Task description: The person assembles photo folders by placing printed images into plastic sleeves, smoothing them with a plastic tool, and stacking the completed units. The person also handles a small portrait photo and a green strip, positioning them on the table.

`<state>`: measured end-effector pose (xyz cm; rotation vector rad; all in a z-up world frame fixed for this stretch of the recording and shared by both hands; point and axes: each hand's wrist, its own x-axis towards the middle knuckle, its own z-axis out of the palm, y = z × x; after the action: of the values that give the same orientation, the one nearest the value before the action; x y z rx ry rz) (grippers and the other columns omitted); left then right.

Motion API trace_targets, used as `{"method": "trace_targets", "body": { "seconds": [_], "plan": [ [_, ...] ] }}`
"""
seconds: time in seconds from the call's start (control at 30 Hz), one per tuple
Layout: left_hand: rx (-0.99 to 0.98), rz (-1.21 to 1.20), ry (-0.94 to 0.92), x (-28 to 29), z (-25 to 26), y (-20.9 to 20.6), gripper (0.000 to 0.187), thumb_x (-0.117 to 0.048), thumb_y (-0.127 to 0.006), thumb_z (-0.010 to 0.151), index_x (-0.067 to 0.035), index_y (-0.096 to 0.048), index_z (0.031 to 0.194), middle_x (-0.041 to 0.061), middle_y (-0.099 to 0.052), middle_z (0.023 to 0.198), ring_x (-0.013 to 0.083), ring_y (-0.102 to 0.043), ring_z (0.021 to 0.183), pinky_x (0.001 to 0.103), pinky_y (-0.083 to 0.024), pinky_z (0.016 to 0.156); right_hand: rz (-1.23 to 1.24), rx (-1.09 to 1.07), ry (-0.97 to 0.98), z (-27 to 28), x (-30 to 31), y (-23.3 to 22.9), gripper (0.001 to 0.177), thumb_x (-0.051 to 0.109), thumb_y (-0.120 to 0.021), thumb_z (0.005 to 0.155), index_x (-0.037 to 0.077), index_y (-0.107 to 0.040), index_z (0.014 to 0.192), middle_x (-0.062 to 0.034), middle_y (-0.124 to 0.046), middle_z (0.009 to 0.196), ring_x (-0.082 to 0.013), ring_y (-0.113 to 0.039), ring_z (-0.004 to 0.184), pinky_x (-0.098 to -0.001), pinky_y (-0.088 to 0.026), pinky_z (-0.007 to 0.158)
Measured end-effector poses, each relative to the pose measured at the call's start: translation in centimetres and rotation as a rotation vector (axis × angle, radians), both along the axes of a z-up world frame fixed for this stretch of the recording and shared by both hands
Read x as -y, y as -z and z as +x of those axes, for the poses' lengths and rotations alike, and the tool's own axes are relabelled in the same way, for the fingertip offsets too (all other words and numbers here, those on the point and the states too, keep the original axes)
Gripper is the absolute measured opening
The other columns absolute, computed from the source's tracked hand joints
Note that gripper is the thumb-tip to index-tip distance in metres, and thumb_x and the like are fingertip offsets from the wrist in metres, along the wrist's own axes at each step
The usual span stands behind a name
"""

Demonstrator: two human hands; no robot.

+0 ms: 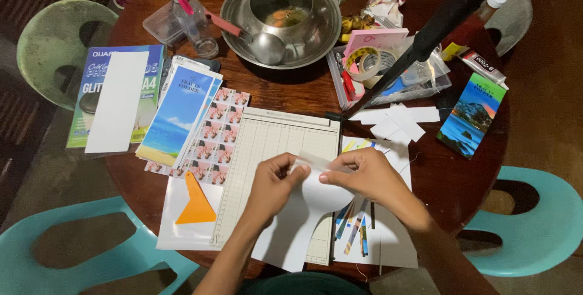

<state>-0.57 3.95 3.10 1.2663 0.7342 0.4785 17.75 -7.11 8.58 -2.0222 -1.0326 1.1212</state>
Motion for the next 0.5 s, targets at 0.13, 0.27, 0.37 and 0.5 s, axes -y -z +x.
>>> {"method": "trace_targets", "body": {
  "seconds": [0.13, 0.27, 0.37, 0.5],
  "plan": [
    [0.001, 0.012, -0.058, -0.4, -0.3, -1.0, 0.016, -0.017, -0.070, 0.091, -0.003, -0.075, 0.089, -0.005, -0.067, 0.070, 0.0024, -0.054, 0.063, 0.020, -0.044, 0.058, 0.094, -0.034, 0.036, -0.4, 0.3, -0.6, 0.033, 0.031, -0.084, 0.075, 0.002, -0.082, 0.090, -0.0021, -0.078, 0.072, -0.0067, -0.068, 0.066, -0.0224, -0.053, 0.063],
    [-0.064, 0.110, -0.159, 0.6, -0.3, -1.4, 0.017, -0.017, -0.073, 0.092, -0.001, -0.074, 0.085, -0.004, -0.057, 0.065, 0.0041, -0.043, 0.060, 0.023, -0.034, 0.053, 0.063, -0.087, 0.153, -1.1, 1.5, 0.0, 0.033, 0.032, -0.081, 0.081, 0.001, -0.083, 0.090, -0.0031, -0.078, 0.073, -0.0061, -0.065, 0.066, -0.0223, -0.051, 0.060],
    [-0.056, 0.103, -0.186, 0.3, -0.2, -1.4, 0.017, -0.016, -0.072, 0.092, -0.001, -0.074, 0.085, -0.004, -0.057, 0.067, 0.0046, -0.042, 0.061, 0.024, -0.034, 0.054, 0.031, -0.141, 0.230, -1.1, 2.1, 0.8, 0.032, 0.030, -0.081, 0.083, -0.001, -0.083, 0.090, -0.0046, -0.073, 0.072, -0.0070, -0.059, 0.063, -0.0238, -0.044, 0.055],
    [-0.049, 0.078, -0.191, 0.5, -0.3, -1.5, 0.017, -0.017, -0.071, 0.092, -0.001, -0.075, 0.086, -0.003, -0.061, 0.067, 0.0047, -0.047, 0.062, 0.023, -0.040, 0.056, 0.076, -0.327, 0.329, -0.7, 2.9, 1.7, 0.029, 0.024, -0.082, 0.083, -0.004, -0.079, 0.087, -0.0069, -0.074, 0.071, -0.0081, -0.059, 0.060, -0.0231, -0.043, 0.053]
  ]
}}
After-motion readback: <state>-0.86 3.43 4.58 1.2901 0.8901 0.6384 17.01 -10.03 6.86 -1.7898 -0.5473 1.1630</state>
